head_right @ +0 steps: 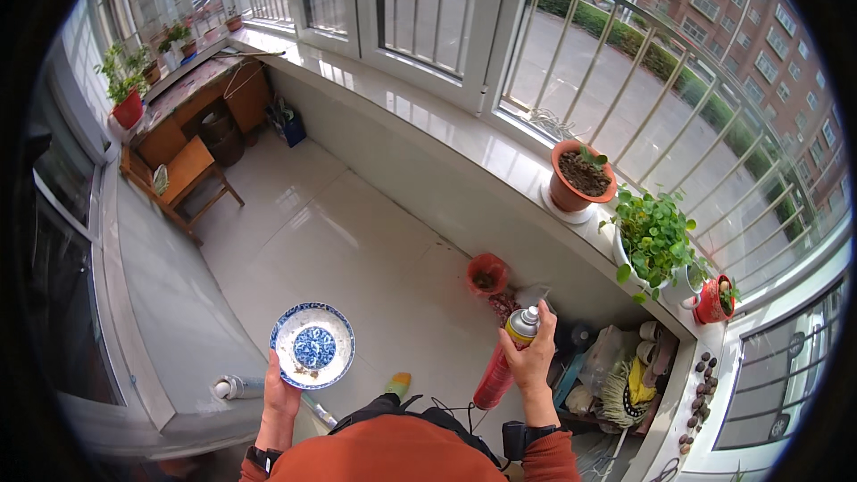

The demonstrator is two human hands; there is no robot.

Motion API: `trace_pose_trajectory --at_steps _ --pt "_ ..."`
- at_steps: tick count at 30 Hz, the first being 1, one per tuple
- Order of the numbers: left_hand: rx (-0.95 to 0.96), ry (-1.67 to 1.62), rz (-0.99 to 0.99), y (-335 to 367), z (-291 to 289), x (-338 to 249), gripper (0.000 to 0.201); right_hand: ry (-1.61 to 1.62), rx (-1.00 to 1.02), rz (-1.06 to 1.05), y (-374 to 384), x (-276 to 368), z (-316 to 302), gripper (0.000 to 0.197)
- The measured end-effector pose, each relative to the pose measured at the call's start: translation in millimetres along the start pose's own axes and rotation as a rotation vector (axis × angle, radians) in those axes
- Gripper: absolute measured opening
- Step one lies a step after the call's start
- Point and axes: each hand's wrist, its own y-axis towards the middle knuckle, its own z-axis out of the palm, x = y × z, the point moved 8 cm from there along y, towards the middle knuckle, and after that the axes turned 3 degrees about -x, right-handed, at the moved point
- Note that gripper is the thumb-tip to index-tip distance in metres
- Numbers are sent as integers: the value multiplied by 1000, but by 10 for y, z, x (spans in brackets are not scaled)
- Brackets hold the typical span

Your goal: The person tends to several potted plants on a balcony. They remove small weeds from a large red pot, spray a plant with a red aerosol can, and wipe the leaves of a small plant with a tissue.

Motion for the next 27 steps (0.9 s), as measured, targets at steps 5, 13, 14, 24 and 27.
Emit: trace_pose_trajectory --at_steps 5,13,14,24,27 --pt "-370 2 173 -1131 -761 -206 52 216 260 -84 103 215 587 81" --pt "-711 52 231 -2559 -1745 -73 55 373 412 -159 -413 558 830 82" --pt "-663 48 233 -2597 -1743 -46 58 363 401 -130 -411 536 791 80" --pt "-342 -119 149 -2269 -1506 295 60 34 -246 -220 686 478 -761 63" --pt "-324 -122 110 -2115 -1483 305 61 -81 -368 -273 772 561 -1165 63"
